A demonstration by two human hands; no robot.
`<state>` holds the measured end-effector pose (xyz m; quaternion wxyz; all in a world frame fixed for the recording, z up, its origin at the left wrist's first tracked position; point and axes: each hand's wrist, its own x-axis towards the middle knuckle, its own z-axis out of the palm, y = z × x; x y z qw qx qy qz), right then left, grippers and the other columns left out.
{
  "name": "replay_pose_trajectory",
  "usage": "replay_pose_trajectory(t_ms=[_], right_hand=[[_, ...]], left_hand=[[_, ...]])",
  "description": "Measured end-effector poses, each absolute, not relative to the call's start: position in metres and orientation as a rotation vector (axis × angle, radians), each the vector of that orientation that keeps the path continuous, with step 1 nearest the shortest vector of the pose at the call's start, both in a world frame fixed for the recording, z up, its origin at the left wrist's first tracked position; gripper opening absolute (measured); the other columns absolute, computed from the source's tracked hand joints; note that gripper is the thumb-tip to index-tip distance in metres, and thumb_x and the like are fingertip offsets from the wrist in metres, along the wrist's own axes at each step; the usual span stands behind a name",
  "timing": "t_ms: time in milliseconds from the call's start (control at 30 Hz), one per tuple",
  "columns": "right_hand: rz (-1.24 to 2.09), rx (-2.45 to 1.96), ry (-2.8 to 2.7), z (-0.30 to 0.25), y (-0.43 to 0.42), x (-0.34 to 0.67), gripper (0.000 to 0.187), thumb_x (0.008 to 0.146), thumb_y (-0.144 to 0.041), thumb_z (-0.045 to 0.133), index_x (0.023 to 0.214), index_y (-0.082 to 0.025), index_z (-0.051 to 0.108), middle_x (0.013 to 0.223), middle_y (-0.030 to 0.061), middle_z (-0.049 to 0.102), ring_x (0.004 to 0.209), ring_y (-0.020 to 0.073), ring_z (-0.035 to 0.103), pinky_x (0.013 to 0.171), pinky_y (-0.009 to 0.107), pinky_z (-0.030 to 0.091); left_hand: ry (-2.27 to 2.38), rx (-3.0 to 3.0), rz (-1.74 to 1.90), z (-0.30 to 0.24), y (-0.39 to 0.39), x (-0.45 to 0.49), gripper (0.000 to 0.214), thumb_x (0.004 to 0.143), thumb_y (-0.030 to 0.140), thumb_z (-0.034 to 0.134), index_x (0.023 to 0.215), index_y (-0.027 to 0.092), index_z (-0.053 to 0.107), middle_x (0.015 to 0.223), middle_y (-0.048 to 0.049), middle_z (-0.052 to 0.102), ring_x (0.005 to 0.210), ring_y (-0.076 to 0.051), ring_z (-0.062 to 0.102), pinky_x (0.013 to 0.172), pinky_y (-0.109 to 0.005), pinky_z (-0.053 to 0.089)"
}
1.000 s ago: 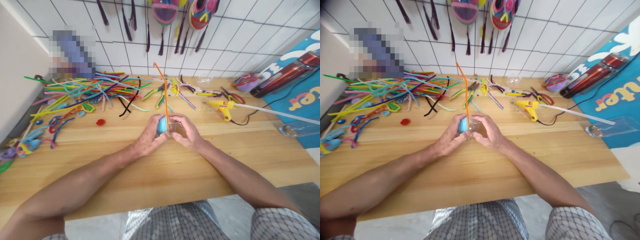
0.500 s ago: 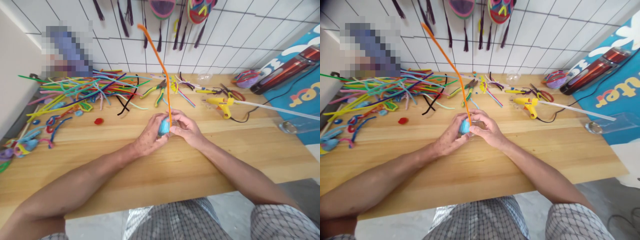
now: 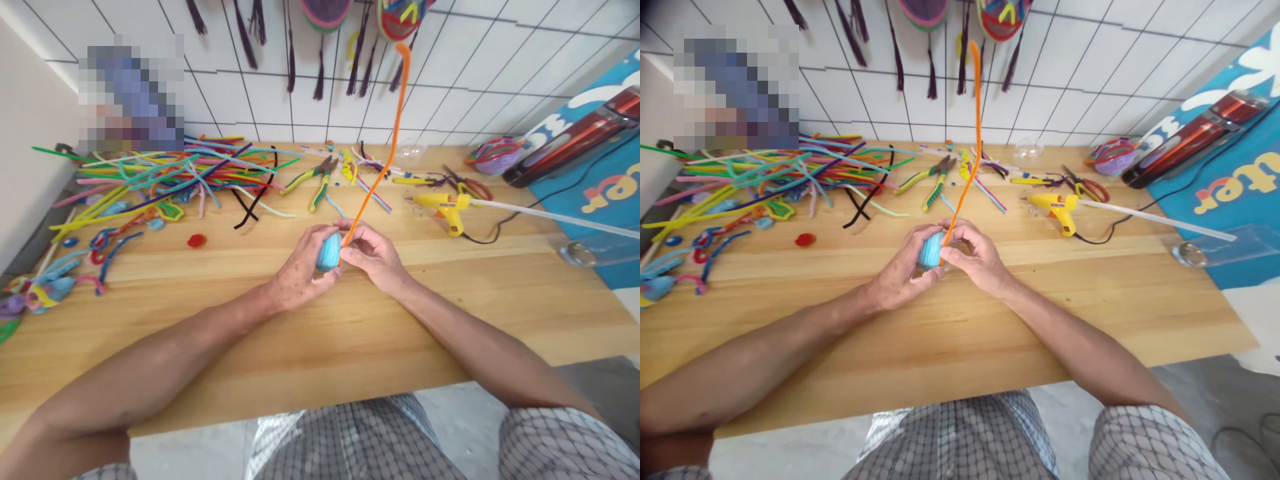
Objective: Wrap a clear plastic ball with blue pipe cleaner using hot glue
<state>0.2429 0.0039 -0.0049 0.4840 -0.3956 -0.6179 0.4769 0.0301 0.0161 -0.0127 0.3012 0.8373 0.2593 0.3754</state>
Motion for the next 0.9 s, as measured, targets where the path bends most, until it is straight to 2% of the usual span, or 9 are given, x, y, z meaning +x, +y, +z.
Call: replay_pose_trajectory(t_ms=[400,567,667,767,833,900], right_hand=[[1.142,-0.972,-1.523,-0.004,0.003,0.242,0.035,0.087,-0.058,0.081,0.094,-0.026,0.067,0.141,0.0082,0.068,0.139,0.0275,0.062,0.115,0.047,0.052],[1.219,-0.984,-1.443,-0.006,0.002,0.239,0.041,0.082,-0.06,0.086,0.092,-0.026,0.065,0.128,0.0061,0.072,0.127,0.0269,0.067,0.109,0.045,0.056],[1.239,-1.035,-1.408,0.0,0.003,0.24,0.043,0.08,-0.06,0.087,0.1,-0.026,0.068,0.129,0.0057,0.074,0.117,0.0248,0.071,0.105,0.044,0.058],[1.203,-1.156,-1.429,0.025,0.006,0.254,0.043,0.082,-0.056,0.086,0.109,-0.027,0.072,0.131,0.0057,0.075,0.119,0.0246,0.071,0.105,0.044,0.059],[1.245,-1.24,-1.52,0.053,0.005,0.272,0.04,0.084,-0.055,0.086,0.11,-0.026,0.075,0.121,0.0061,0.079,0.11,0.0244,0.075,0.095,0.042,0.063],[1.407,-1.288,-1.637,0.083,-0.002,0.296,0.04,0.087,-0.06,0.082,0.102,-0.023,0.078,0.101,0.0076,0.082,0.084,0.0223,0.076,0.071,0.036,0.063]], left_hand=[[0.688,2.204,0.966,-0.011,0.015,0.029,0.061,0.103,0.037,0.061,0.158,0.024,0.036,0.156,-0.0189,0.047,0.148,-0.034,0.048,0.123,-0.06,0.045],[0.668,2.207,1.0,-0.01,0.016,0.029,0.06,0.102,0.032,0.063,0.156,0.026,0.038,0.157,-0.0174,0.049,0.148,-0.033,0.049,0.123,-0.059,0.045],[0.665,2.201,1.007,-0.01,0.016,0.029,0.06,0.101,0.031,0.063,0.155,0.025,0.039,0.156,-0.0172,0.05,0.147,-0.033,0.05,0.123,-0.057,0.045],[0.706,2.185,0.976,-0.01,0.015,0.028,0.059,0.1,0.032,0.063,0.154,0.024,0.04,0.153,-0.0179,0.051,0.146,-0.034,0.05,0.123,-0.057,0.045],[0.73,2.179,0.955,-0.01,0.015,0.027,0.058,0.1,0.033,0.062,0.153,0.023,0.04,0.152,-0.0179,0.051,0.145,-0.034,0.05,0.122,-0.056,0.046],[0.747,2.175,0.966,-0.011,0.015,0.027,0.056,0.101,0.034,0.062,0.151,0.023,0.041,0.15,-0.0173,0.051,0.144,-0.033,0.051,0.121,-0.055,0.047]])
